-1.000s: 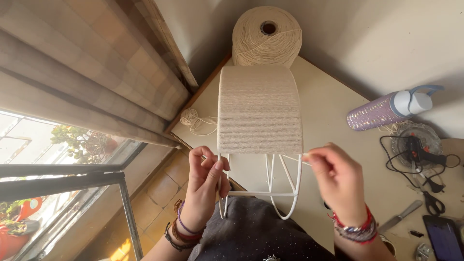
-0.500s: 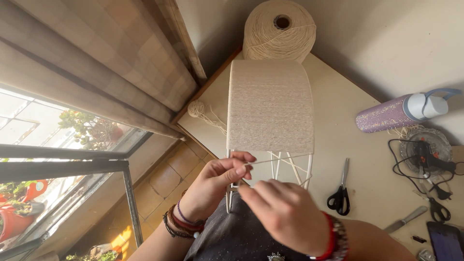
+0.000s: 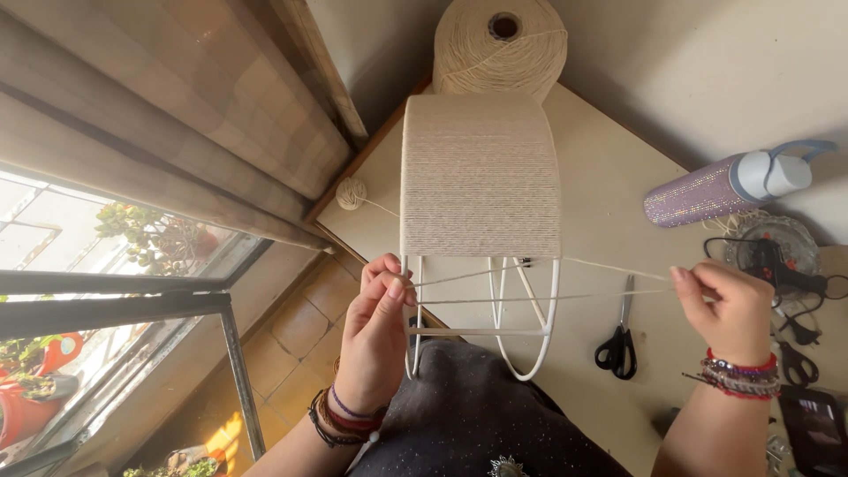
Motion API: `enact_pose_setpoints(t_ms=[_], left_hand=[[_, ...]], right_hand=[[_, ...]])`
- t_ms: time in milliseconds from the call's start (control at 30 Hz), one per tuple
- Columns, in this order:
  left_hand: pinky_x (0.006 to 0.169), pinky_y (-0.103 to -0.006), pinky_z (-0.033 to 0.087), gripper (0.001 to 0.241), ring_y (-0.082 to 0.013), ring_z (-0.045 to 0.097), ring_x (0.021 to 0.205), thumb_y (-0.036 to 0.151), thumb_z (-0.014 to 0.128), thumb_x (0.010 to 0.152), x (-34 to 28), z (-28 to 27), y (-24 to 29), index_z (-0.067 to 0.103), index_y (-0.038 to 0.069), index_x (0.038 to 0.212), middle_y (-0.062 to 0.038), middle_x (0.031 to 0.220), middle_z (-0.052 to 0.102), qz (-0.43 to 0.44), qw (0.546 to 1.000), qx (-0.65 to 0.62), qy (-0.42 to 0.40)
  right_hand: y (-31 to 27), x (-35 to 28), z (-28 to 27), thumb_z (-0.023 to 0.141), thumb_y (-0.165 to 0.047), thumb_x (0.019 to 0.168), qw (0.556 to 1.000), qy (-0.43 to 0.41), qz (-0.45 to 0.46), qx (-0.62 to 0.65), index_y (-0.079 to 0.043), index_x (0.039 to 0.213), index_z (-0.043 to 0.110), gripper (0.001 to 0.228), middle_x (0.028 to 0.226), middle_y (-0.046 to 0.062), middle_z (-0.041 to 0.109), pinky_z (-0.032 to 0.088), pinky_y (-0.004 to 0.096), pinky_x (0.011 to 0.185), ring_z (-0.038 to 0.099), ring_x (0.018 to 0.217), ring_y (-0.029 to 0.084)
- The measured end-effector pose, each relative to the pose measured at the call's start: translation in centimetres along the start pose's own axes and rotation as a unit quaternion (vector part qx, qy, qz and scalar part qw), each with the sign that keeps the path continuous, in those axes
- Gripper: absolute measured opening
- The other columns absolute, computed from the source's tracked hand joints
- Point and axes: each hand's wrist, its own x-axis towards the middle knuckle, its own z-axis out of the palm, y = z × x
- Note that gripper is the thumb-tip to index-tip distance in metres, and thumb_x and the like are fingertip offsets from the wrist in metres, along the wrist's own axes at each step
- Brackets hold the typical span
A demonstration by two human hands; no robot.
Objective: Wrapping twine around a metal lampshade frame to create a decorative shade
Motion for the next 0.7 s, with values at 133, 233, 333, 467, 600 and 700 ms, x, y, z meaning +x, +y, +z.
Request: enact_pose_setpoints(t_ms=[133, 233, 333, 467, 600, 700], left_hand=[[0.103, -0.0327, 0.034, 0.022, -0.0137, 0.042, 0.115, 0.019, 0.059, 0.102, -0.2, 0.2, 0.1, 0.067, 0.011, 0.083, -0.003, 0.115, 0.046, 0.016, 1.0, 0.015, 0.001], [0.092, -0.0279, 0.037, 0.022, -0.013, 0.042, 0.108, 0.017, 0.059, 0.101, -0.2, 0.3, 0.1, 0.063, 0.009, 0.081, -0.003, 0.115, 0.045, 0.017, 1.0, 0.006, 0.015], [0.096, -0.0278, 0.036, 0.022, -0.0138, 0.043, 0.108, 0.018, 0.059, 0.101, -0.2, 0.4, 0.0, 0.064, 0.009, 0.082, -0.003, 0.115, 0.044, 0.027, 0.999, 0.002, 0.025], [0.095, -0.0265, 0.038, 0.017, -0.0145, 0.044, 0.106, 0.015, 0.061, 0.102, -0.3, 0.3, -0.8, 0.066, 0.006, 0.087, -0.003, 0.116, 0.044, 0.062, 0.997, -0.026, 0.037], [0.1, -0.0289, 0.039, 0.017, -0.0154, 0.046, 0.11, 0.018, 0.063, 0.101, -0.6, -0.3, -1.3, 0.066, 0.008, 0.087, -0.002, 0.116, 0.047, 0.077, 0.996, -0.005, 0.049], [0.106, -0.0311, 0.037, 0.02, -0.0158, 0.045, 0.116, 0.02, 0.062, 0.101, -0.9, 0.0, -1.3, 0.065, 0.01, 0.085, -0.002, 0.115, 0.048, 0.072, 0.996, 0.003, 0.057]], right_hand=[[5.9, -2.2, 1.2, 0.066, -0.014, 0.104, 0.994, -0.012, 0.072, -0.076, -0.004, 0.061, 0.038, 0.052, 0.054, 0.004, 0.03, 0.026, 0.034, 0.058, 0.024, 0.057, 0.019], [7.4, -2.4, 3.2, 0.049, -0.052, 0.106, 0.883, -0.255, 0.29, -0.267, -0.024, 0.085, 0.081, 0.048, 0.076, -0.006, 0.079, 0.048, 0.035, 0.059, 0.073, 0.07, 0.022], [4.7, -1.7, 6.6, 0.049, -0.059, 0.096, 0.781, -0.422, 0.408, -0.213, -0.022, 0.12, 0.078, 0.053, 0.122, 0.002, 0.08, 0.053, 0.04, 0.095, 0.073, 0.112, 0.027], [1.7, -1.6, 11.3, 0.07, -0.028, 0.091, 0.962, -0.228, 0.149, -0.002, -0.015, 0.116, 0.074, 0.028, 0.108, 0.001, 0.075, 0.055, 0.031, 0.088, 0.072, 0.099, 0.016], [-3.3, 1.0, 15.4, 0.072, -0.021, 0.092, 0.993, -0.107, -0.004, 0.059, -0.005, 0.121, 0.066, 0.034, 0.115, 0.01, 0.067, 0.055, 0.04, 0.087, 0.065, 0.109, 0.028], [-1.5, -0.3, 21.5, 0.081, -0.026, 0.087, 0.994, -0.076, 0.073, -0.009, -0.004, 0.105, 0.065, 0.033, 0.087, 0.008, 0.071, 0.058, 0.041, 0.064, 0.071, 0.074, 0.021]])
